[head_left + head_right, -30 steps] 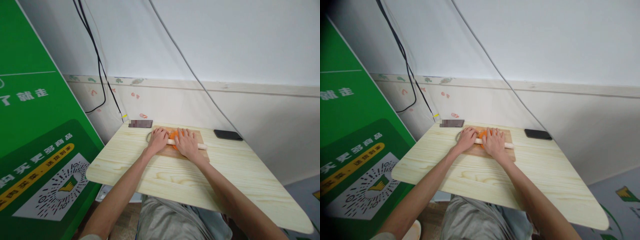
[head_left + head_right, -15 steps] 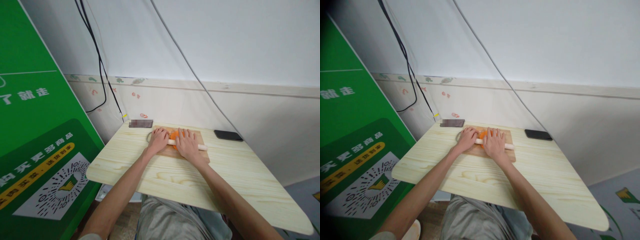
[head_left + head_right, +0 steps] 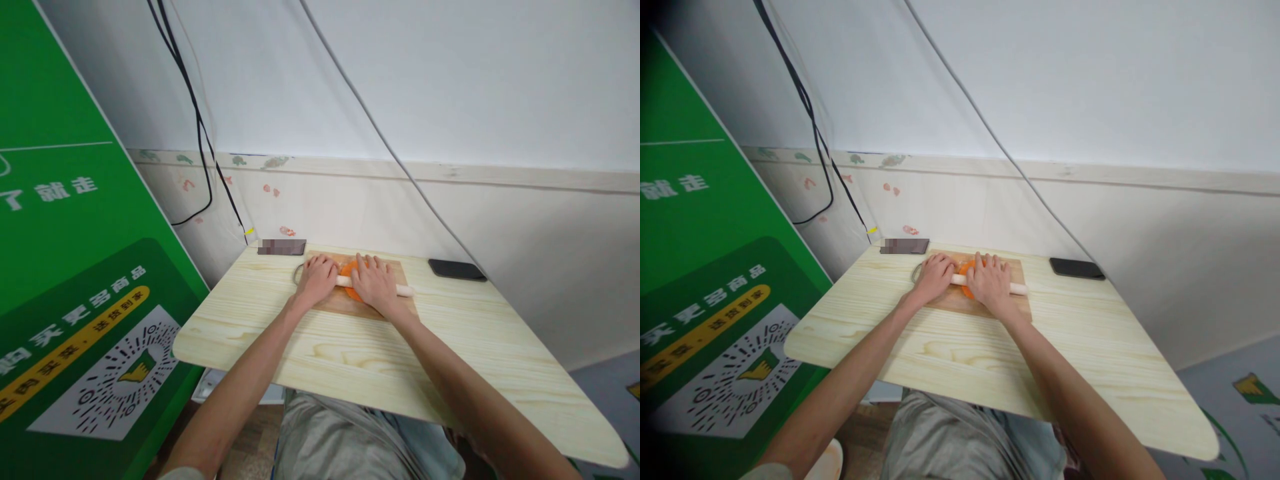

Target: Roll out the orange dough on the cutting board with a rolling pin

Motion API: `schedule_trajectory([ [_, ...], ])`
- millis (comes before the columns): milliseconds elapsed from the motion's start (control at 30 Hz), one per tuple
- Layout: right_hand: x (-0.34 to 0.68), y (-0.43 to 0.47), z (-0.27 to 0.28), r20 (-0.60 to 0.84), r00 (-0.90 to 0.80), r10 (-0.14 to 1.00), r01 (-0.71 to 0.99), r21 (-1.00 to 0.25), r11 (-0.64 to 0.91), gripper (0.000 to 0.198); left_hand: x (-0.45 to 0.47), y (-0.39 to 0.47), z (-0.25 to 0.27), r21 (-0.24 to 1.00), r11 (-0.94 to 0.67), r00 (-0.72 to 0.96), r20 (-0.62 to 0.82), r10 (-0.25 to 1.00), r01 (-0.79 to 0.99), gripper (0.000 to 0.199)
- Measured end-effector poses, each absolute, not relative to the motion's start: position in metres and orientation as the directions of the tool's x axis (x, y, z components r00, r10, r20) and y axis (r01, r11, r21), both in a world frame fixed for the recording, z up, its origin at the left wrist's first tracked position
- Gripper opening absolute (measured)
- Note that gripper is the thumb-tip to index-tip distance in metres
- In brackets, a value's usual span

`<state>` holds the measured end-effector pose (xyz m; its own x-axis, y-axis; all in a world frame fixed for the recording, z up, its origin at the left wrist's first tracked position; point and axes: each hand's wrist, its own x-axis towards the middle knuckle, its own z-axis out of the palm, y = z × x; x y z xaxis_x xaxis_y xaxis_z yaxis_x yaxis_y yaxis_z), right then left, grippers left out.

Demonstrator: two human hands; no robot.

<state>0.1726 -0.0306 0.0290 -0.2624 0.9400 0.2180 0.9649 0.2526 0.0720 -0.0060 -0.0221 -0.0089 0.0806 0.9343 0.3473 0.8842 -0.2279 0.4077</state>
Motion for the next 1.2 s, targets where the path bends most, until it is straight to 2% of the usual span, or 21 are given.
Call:
schedule_trajectory([
  [233,0.174,-0.049,0.026,0.291,-0.290,0.912,0.957,0.098,0.273,0.061,-0.005,-0.023,-0.009,0.399,-0.222,0.078,0.347,0.935,0.890,0.032],
  [700,0.174,-0.027,0.028,0.218,-0.267,0.939,0.964,0.070,0.258,0.060,-0.006,-0.021,-0.010,0.400,-0.229,0.079,0.359,0.930,0.887,0.034],
  [1200,0.175,-0.067,0.024,0.284,-0.288,0.915,0.957,0.086,0.275,0.061,-0.005,-0.024,-0.006,0.422,-0.222,0.075,0.337,0.938,0.879,0.031],
])
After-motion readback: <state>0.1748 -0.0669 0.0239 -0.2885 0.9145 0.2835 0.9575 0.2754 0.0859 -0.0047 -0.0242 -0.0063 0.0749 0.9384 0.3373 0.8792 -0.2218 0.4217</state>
